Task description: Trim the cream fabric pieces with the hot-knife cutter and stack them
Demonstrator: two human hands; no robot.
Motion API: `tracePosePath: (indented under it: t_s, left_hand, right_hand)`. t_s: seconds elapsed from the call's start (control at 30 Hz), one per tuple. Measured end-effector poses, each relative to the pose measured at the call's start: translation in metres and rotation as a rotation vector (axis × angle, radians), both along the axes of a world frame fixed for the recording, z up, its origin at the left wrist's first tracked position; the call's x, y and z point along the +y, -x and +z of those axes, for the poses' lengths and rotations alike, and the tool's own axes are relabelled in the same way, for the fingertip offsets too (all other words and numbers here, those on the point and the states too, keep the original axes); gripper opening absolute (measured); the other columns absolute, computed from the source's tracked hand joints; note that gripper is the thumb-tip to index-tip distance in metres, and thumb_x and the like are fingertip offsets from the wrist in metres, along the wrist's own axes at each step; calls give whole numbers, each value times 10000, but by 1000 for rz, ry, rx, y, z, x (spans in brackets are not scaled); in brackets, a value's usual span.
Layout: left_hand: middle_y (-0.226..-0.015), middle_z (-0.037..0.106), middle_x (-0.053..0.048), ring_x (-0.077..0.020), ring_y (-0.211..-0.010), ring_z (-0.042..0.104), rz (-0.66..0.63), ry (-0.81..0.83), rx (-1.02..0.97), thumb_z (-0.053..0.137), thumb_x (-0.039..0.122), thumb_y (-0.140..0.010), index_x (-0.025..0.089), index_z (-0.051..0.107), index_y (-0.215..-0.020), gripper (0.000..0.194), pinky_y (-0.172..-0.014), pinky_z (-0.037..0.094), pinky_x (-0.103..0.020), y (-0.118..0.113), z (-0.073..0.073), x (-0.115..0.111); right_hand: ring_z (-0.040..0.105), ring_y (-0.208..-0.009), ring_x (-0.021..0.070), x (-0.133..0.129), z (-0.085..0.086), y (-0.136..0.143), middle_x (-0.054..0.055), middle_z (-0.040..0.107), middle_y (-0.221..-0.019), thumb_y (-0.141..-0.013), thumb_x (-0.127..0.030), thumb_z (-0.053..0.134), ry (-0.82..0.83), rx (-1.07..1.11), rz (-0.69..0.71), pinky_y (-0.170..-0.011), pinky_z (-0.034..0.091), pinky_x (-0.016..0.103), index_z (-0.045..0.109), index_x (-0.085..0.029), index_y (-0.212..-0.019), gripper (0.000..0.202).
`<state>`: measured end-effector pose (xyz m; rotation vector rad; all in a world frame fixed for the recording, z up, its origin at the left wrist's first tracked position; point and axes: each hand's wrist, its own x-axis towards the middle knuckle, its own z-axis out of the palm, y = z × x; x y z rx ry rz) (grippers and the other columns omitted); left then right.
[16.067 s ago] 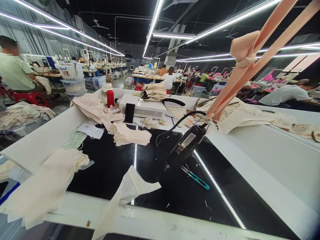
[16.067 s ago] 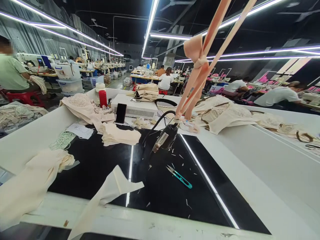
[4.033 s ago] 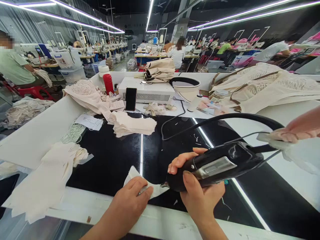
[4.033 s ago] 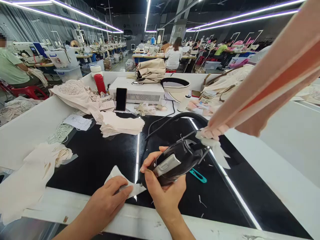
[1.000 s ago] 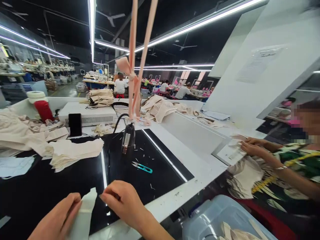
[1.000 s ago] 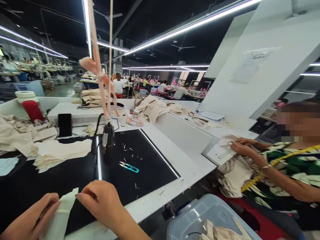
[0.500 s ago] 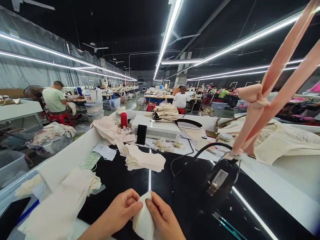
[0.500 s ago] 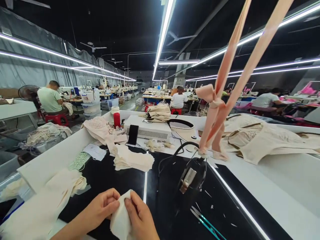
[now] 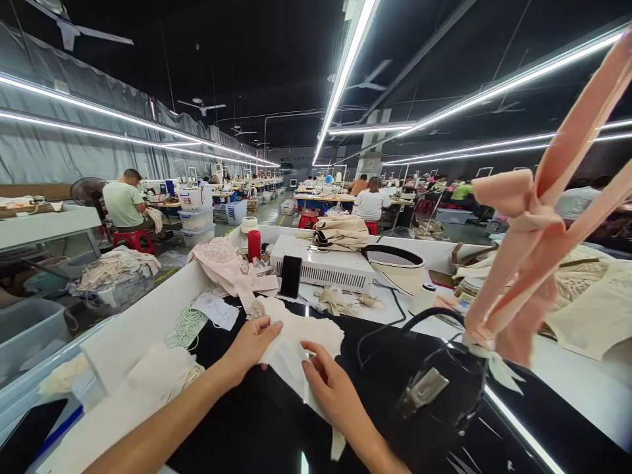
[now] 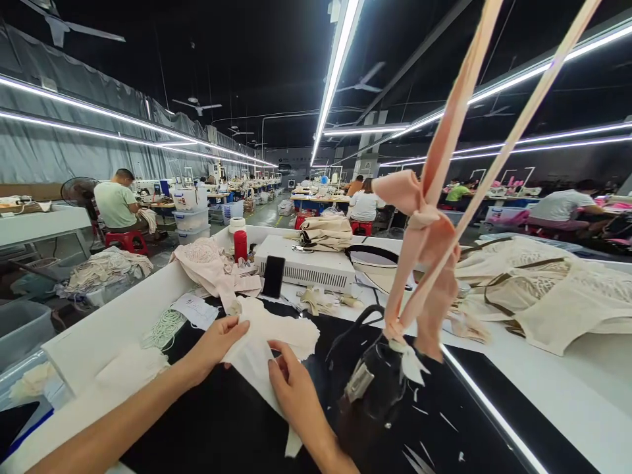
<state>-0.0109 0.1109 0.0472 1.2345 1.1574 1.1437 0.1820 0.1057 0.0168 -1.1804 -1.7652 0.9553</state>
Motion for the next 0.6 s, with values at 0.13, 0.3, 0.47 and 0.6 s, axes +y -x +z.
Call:
tracePosePath:
  t_s: [0.13,0.3,0.47,0.6]
  left_hand:
    - [-665,567,38,-96,-497,488,85,-27,135,660,622,-904,156,633,-889,467,-403,362,-189,9,12,45]
    - [-1030,668,-51,-170,-826,671,150,48,333,626,391,-1019,133,641,-1138,284,-710,591,-315,14,9,85]
    - [-1255,633,-95,-254,-1069,661,199,121,528,648,374,-1006,153,614,-1269,345,-902,585,-444,18,-10,99]
    - [-1244,637,-96,-243,-1051,666,210,163,652,648,367,-1008,153,613,-1266,337,-888,590,-434,22,-21,99]
  right_hand:
    - [492,-589,180,33,1,-19,-43,520,-652,-794,-467,522,-37,-19,-145,-597,390,296,673,-212,-1112,435]
    - [525,-510,171,74,-1,-40,-51,552,-616,-851,-403,470,-31,-53,-264,-531,414,290,652,-188,-1173,427]
    - [635,-626,146,100,-11,-44,-13,669,-783,-974,-347,604,-7,-123,-301,-615,536,288,651,-163,-1159,266]
    - [697,-951,203,108,-17,-40,73,686,-1157,-993,-357,646,-18,-190,-299,-829,606,397,639,-162,-1206,289]
